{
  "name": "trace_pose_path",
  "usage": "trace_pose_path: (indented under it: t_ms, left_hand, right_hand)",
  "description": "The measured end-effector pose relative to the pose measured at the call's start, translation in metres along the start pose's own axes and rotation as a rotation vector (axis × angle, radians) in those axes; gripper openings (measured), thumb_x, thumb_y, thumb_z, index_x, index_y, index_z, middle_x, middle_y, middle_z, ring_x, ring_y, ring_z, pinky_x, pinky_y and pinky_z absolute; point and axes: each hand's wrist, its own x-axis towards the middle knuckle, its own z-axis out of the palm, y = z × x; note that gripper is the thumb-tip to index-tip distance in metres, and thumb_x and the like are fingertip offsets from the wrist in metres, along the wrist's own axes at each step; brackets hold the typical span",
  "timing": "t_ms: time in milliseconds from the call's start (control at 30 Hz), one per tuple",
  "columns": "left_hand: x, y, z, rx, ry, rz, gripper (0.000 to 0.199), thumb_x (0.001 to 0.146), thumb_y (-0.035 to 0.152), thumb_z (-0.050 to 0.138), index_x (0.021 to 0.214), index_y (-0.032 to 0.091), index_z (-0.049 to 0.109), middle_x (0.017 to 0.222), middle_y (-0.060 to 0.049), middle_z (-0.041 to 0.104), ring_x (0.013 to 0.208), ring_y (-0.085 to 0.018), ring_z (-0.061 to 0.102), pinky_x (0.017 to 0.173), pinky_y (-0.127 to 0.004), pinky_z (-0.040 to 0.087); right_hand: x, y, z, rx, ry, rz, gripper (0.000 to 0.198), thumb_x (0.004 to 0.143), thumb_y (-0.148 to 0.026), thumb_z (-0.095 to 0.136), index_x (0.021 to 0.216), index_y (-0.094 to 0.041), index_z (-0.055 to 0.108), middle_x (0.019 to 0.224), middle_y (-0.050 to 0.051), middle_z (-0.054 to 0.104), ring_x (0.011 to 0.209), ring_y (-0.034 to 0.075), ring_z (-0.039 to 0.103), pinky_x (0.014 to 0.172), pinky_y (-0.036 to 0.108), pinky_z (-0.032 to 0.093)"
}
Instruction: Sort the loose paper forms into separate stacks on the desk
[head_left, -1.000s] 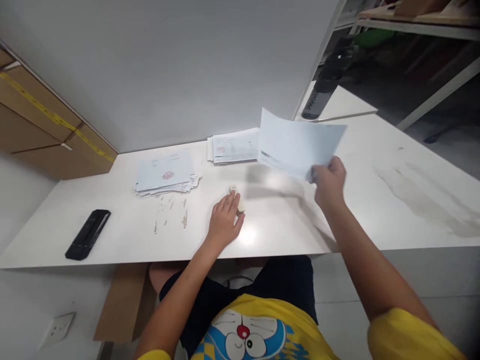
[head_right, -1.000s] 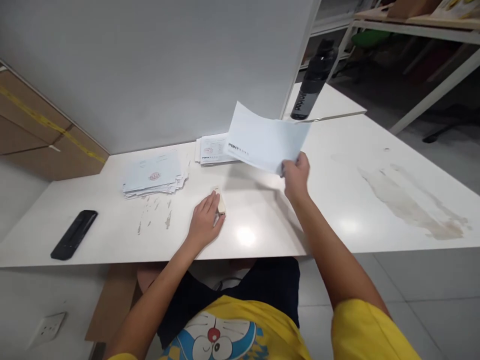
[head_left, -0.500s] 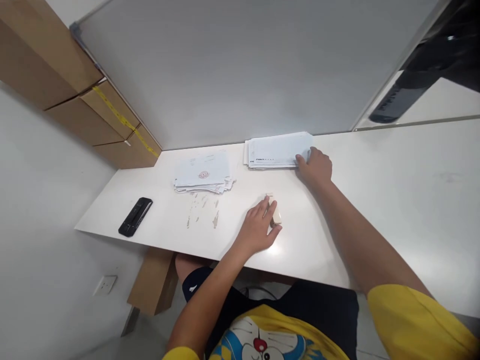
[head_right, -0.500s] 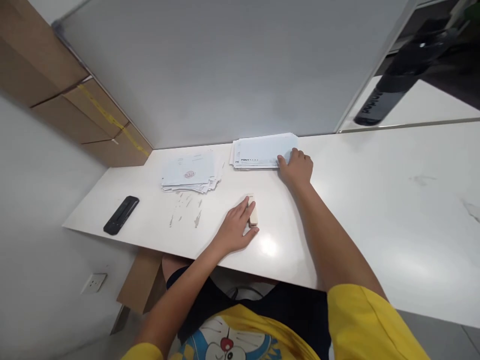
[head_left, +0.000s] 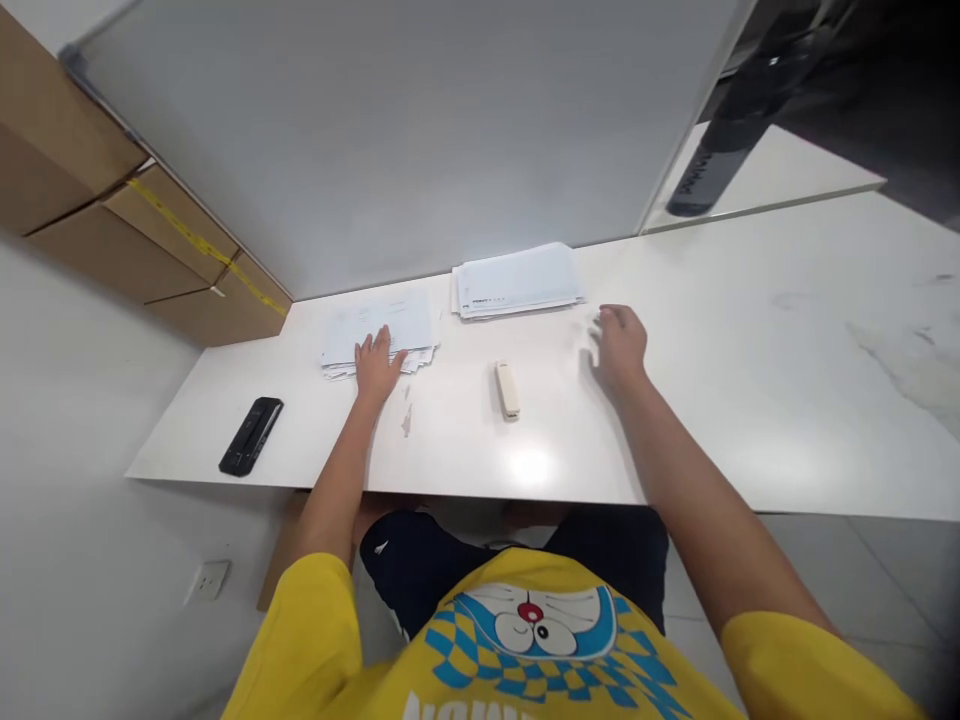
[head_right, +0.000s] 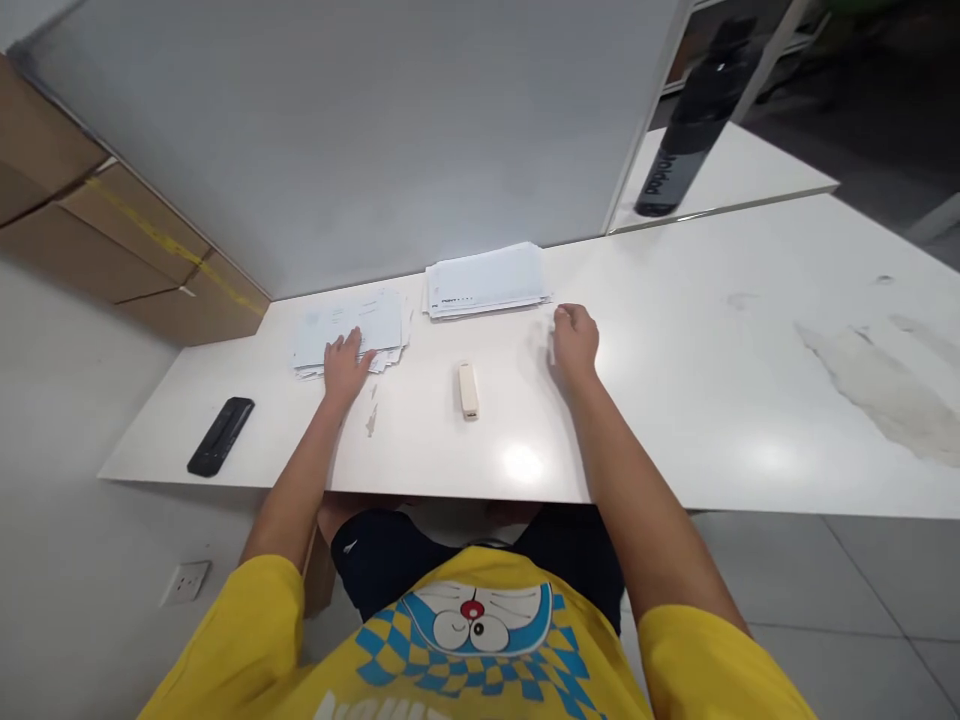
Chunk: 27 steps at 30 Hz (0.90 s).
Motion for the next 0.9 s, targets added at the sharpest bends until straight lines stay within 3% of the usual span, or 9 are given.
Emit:
trace_pose_path:
  t_ms: [100,200,267,333,400,500,600,700,900]
  left_hand:
    - [-0.006,-0.008,0.013,-0.008,0.116,0.037,0.046,0.100,0.037,0.045,0.138,0.015,0.058,0.126,-0.016,0.070,0.132,-0.033,0.055,0.118,-0.053,0.030]
    - [-0.017,-0.009,0.022,-0.019,0.238,-0.002,0.041,0.103,0.029,0.035,0.121,0.014,0.068,0.106,-0.017,0.075,0.112,-0.029,0.066,0.109,-0.050,0.040]
    - [-0.026,-0.004,0.027,-0.032,0.291,0.011,0.042,0.103,0.026,0.031,0.121,0.015,0.068,0.109,-0.017,0.075,0.114,-0.028,0.067,0.108,-0.049,0.042]
    - [-0.034,0.013,0.030,-0.047,0.308,0.122,0.043,0.103,0.022,0.030,0.131,0.018,0.062,0.127,-0.015,0.070,0.131,-0.026,0.058,0.113,-0.050,0.039]
    - [-0.042,0.040,0.032,-0.031,0.270,0.305,0.047,0.102,0.016,0.029,0.141,0.022,0.055,0.144,-0.010,0.060,0.149,-0.024,0.038,0.120,-0.052,0.032]
    - [-0.051,0.092,0.028,0.013,0.125,0.606,0.055,0.100,0.009,0.027,0.150,0.024,0.043,0.155,-0.005,0.048,0.155,-0.022,0.021,0.126,-0.058,0.021]
    - [-0.050,0.127,0.020,0.029,-0.034,0.821,0.057,0.100,0.011,0.028,0.153,0.028,0.037,0.159,0.000,0.042,0.155,-0.020,0.019,0.128,-0.053,0.020]
    - [-0.038,0.117,0.014,0.023,-0.069,0.694,0.052,0.102,0.028,0.036,0.153,0.028,0.038,0.161,-0.002,0.039,0.156,-0.025,0.016,0.128,-0.054,0.020]
    - [-0.011,0.015,0.006,0.068,-0.103,0.038,0.064,0.100,0.047,0.038,0.154,0.014,0.037,0.163,-0.014,0.033,0.155,-0.032,0.019,0.126,-0.055,0.018]
  right_hand:
    - [0.000,-0.010,0.003,-0.118,0.007,-0.006,0.026,0.086,-0.041,0.049,0.096,-0.022,0.065,0.094,0.004,0.068,0.095,0.023,0.062,0.090,0.041,0.048]
    - [-0.005,-0.021,0.003,-0.179,-0.011,-0.075,0.027,0.087,-0.038,0.048,0.097,-0.021,0.066,0.099,0.007,0.070,0.098,0.025,0.062,0.092,0.044,0.048]
    - [-0.013,-0.031,0.002,-0.160,-0.045,-0.098,0.025,0.089,-0.040,0.049,0.091,-0.022,0.067,0.097,0.008,0.071,0.098,0.027,0.063,0.093,0.045,0.048]
    - [-0.022,-0.045,0.003,-0.051,-0.175,-0.048,0.031,0.089,-0.049,0.051,0.082,-0.023,0.066,0.089,0.008,0.072,0.093,0.027,0.065,0.089,0.044,0.051]
    - [-0.030,-0.058,0.007,0.138,-0.399,0.069,0.043,0.089,-0.063,0.051,0.083,-0.023,0.066,0.086,0.010,0.074,0.087,0.027,0.068,0.082,0.041,0.054]
    - [-0.041,-0.069,0.012,0.394,-0.714,0.218,0.059,0.084,-0.077,0.048,0.097,-0.022,0.068,0.091,0.011,0.076,0.089,0.029,0.071,0.079,0.042,0.057]
    - [-0.043,-0.067,0.012,0.481,-0.761,0.273,0.047,0.078,-0.062,0.069,0.105,-0.023,0.067,0.102,0.009,0.077,0.100,0.030,0.072,0.089,0.045,0.058]
    - [-0.036,-0.057,0.007,0.460,-0.636,0.332,0.040,0.070,-0.035,0.080,0.105,-0.024,0.066,0.102,0.006,0.077,0.099,0.030,0.072,0.093,0.047,0.057]
    - [-0.021,-0.047,-0.001,0.417,-0.616,0.400,0.038,0.068,-0.021,0.074,0.104,-0.024,0.064,0.099,0.005,0.078,0.094,0.029,0.073,0.091,0.050,0.059]
